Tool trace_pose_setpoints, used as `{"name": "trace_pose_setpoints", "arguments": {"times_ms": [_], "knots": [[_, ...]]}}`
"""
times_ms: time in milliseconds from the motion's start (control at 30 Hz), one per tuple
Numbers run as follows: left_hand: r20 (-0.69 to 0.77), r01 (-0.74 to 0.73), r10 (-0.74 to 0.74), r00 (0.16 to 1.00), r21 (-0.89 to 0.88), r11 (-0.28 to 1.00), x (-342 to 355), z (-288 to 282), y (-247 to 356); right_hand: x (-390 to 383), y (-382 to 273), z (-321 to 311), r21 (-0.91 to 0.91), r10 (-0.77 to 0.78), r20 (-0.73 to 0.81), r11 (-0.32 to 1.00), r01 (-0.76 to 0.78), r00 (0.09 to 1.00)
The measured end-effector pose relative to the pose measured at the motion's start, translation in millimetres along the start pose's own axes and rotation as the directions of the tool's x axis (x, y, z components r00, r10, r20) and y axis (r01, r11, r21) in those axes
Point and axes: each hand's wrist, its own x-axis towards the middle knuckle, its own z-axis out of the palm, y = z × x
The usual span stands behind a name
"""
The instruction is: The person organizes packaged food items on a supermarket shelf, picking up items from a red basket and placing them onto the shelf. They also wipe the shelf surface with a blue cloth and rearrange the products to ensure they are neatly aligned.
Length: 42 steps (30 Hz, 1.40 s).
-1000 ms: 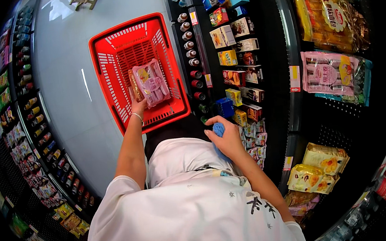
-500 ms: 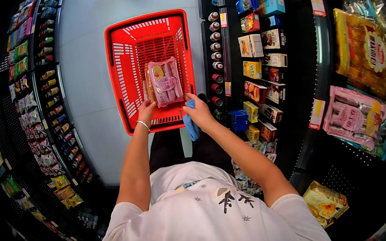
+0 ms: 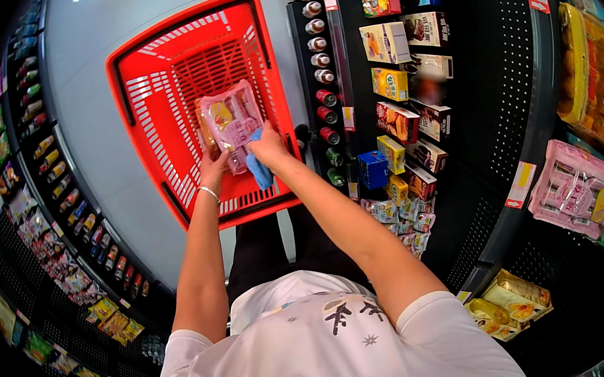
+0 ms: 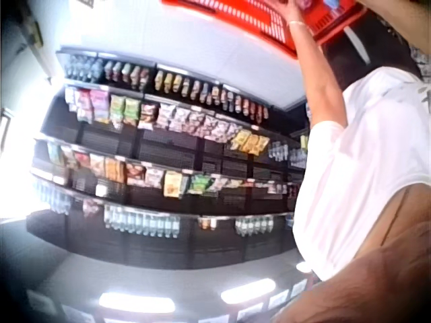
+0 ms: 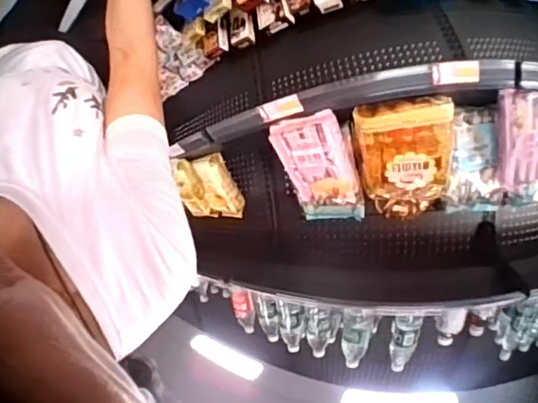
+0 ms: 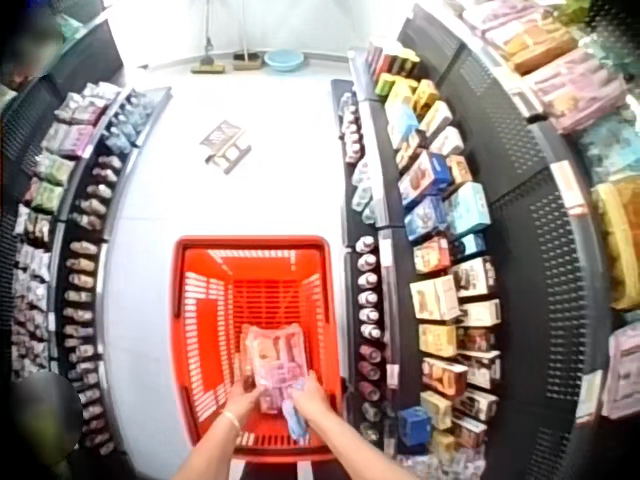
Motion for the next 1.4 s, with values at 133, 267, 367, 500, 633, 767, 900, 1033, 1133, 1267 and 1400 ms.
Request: {"name": "trace_pose_setpoints", "arguments": {"times_ms": [133, 267, 367, 500, 633, 767, 900, 1033, 1133, 1267, 1400], "knots": [[0.048, 0.018, -0.015, 0.999, -0.075, 0.997, 2.7, 6.0, 13.1, 14.4, 2.1, 8.7, -0.086, 0.051, -0.036, 0.995, -0.054, 0.998], [0.106, 0.064, -0.065, 0.992, 0.013, 0.998, 0.1, 8.4, 30.9, 25.6, 15.6, 30.6, -0.238, -0.029, -0.174, 0.971, -0.013, 0.984], [0.07, 0.057, -0.05, 0.996, -0.101, 0.993, 0.7, -2.5, 25.4, 11.3, -1.9, 28.0, -0.303, 0.051, -0.148, 0.948, -0.095, 0.988], [0.155, 0.06, -0.036, 0.987, -0.157, 0.986, -21.9, -17.3, 46.7, -7.1, -9.2, 18.5, -0.339, 0.06, -0.06, 0.938, -0.077, 0.996], [0.218, 0.071, -0.034, 0.975, -0.162, 0.984, -56.3, -42.4, 72.9, -29.4, 1.5, 13.6, -0.221, -0.087, 0.03, 0.971, 0.092, 0.996], [0.342, 0.027, 0.058, 0.938, -0.24, 0.971, -77.8, -66.1, 87.5, -69.1, -27.9, -7.7, -0.332, -0.193, 0.178, 0.911, 0.244, 0.965], [0.425, -0.071, 0.168, 0.89, -0.233, 0.97, -113.7, -63.8, 113.6, -99.6, -35.4, -26.9, -0.285, -0.248, 0.249, 0.905, 0.315, 0.936], [0.394, -0.162, 0.235, 0.889, -0.209, 0.964, -155.1, -38.9, 125.1, -127.4, -31.4, -38.3, -0.188, -0.381, 0.101, 0.9, 0.394, 0.919], [0.383, -0.167, 0.25, 0.889, -0.236, 0.957, -175.3, -19.4, 129.1, -145.2, -29.6, -52.2, -0.254, -0.459, 0.03, 0.856, 0.451, 0.888], [0.359, -0.297, 0.37, 0.857, -0.242, 0.924, -214.8, 12.4, 142.9, -193.6, -30.8, -98.7, -0.216, -0.518, -0.018, 0.837, 0.503, 0.855], [0.401, -0.387, 0.427, 0.81, -0.181, 0.904, -240.8, 44.7, 144.5, -235.4, -2.1, -129.0, -0.129, -0.532, -0.127, 0.846, 0.518, 0.837]]}}
